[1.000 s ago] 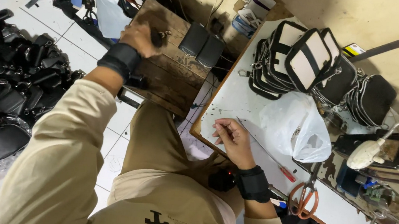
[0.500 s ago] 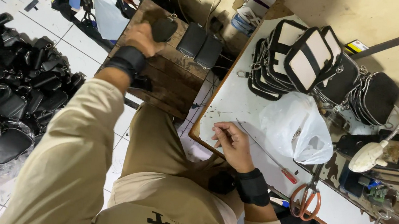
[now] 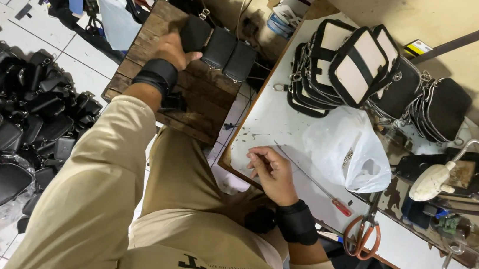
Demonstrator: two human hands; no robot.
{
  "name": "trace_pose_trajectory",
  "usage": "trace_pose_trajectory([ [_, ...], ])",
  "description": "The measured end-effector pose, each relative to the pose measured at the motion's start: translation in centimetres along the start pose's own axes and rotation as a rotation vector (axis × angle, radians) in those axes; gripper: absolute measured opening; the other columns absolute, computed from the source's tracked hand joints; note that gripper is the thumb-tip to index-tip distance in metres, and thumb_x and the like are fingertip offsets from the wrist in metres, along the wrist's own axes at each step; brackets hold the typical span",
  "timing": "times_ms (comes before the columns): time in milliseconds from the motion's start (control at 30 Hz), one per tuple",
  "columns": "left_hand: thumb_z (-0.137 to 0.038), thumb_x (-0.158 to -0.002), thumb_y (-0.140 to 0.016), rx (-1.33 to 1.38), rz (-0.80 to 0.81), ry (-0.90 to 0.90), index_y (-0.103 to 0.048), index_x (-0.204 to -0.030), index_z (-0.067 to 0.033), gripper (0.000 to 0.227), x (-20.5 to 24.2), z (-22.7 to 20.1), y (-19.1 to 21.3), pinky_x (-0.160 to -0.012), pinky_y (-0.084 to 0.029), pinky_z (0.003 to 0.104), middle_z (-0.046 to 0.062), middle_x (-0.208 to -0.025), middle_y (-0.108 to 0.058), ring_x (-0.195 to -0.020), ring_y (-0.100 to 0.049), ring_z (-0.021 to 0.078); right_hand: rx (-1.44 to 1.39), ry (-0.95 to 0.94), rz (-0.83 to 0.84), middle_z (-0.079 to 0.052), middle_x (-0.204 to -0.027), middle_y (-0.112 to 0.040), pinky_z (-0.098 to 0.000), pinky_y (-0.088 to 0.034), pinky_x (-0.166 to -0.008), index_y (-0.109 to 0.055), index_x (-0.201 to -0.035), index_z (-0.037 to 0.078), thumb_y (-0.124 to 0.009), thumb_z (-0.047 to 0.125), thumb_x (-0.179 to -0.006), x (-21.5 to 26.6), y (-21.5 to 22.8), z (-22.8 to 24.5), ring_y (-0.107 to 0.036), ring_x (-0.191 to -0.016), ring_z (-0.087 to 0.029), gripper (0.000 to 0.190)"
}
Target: Inspecting and adjusting zippers on small leather pouches at a workbench
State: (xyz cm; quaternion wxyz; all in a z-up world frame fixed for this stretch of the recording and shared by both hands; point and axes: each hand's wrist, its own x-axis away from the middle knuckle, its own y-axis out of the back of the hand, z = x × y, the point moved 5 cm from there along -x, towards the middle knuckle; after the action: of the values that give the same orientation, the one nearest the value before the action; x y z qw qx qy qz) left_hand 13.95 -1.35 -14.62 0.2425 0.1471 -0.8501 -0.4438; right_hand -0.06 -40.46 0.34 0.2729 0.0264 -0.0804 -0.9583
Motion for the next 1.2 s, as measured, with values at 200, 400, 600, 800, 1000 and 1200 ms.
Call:
trace_pose_trajectory([
  [200,-0.048,-0.093,-0.078,0.015,0.017,0.013,-0.048,-0.138,-0.0001,0.073,2.0,0.0,0.9,-0.100,-0.055,0.049,0.026,-0.132,-0.061,-0.123,-0.061,0.0401,0.021,-0.003,0.017,-0.019,-0.080,-0.074,-0.0328,-0.064,-0.053,-0.073,-0.110,-0.004,-0.064,0.005,-0.101,0.1,0.1,0.3,-0.070,-0.061,-0.018,0.016],
  [400,-0.042,-0.087,-0.082,0.059,-0.142,0.033,-0.060,-0.133,-0.0105,0.059,3.2,2.5,-0.6,-0.091,-0.060,0.041,0.012,-0.118,-0.069,-0.112,-0.068,0.0304,0.038,0.024,0.031,-0.014,-0.072,-0.072,-0.0281,-0.060,-0.052,-0.072,-0.109,-0.002,-0.064,0.006,-0.101,0.2,0.1,0.2,-0.069,-0.055,-0.016,0.014],
  [600,-0.021,-0.093,-0.072,0.195,-0.095,-0.376,-0.067,-0.127,-0.0026,0.039,15.0,-6.1,6.0,-0.084,-0.059,0.052,0.023,-0.113,-0.072,-0.106,-0.069,0.0410,0.035,0.086,-0.020,-0.016,-0.072,-0.072,-0.0330,-0.060,-0.054,-0.071,-0.109,-0.002,-0.067,0.005,-0.100,0.7,0.1,0.5,-0.070,-0.056,-0.019,0.012],
  [800,-0.010,-0.089,-0.075,0.183,0.029,-0.842,-0.070,-0.117,0.0063,0.033,26.3,-19.2,10.2,-0.079,-0.059,0.051,0.027,-0.097,-0.073,-0.094,-0.072,0.0432,-0.017,0.057,-0.030,-0.019,-0.074,-0.073,-0.0325,-0.059,-0.055,-0.071,-0.111,-0.003,-0.069,0.007,-0.098,2.9,2.1,1.5,-0.070,-0.059,-0.019,0.017],
  [1000,-0.018,-0.092,-0.074,0.269,0.067,-0.951,-0.068,-0.112,0.0075,0.033,23.0,-27.8,5.5,-0.068,-0.059,0.048,0.026,-0.092,-0.074,-0.085,-0.074,0.0406,0.196,0.034,-0.141,-0.011,-0.077,-0.076,-0.0316,-0.057,-0.065,-0.076,-0.111,0.006,-0.072,0.018,-0.099,5.7,6.0,1.8,-0.067,-0.070,-0.014,0.018],
  [1200,-0.058,-0.098,-0.062,0.256,-0.062,-0.619,-0.064,-0.093,-0.0012,0.057,13.5,-33.1,-0.1,-0.069,-0.054,0.053,0.019,-0.086,-0.070,-0.081,-0.068,0.0414,0.153,-0.083,-0.108,-0.002,-0.104,-0.075,-0.0230,-0.054,-0.071,-0.072,-0.112,0.008,-0.068,0.025,-0.098,8.9,9.7,1.3,-0.067,-0.081,-0.009,0.022],
])
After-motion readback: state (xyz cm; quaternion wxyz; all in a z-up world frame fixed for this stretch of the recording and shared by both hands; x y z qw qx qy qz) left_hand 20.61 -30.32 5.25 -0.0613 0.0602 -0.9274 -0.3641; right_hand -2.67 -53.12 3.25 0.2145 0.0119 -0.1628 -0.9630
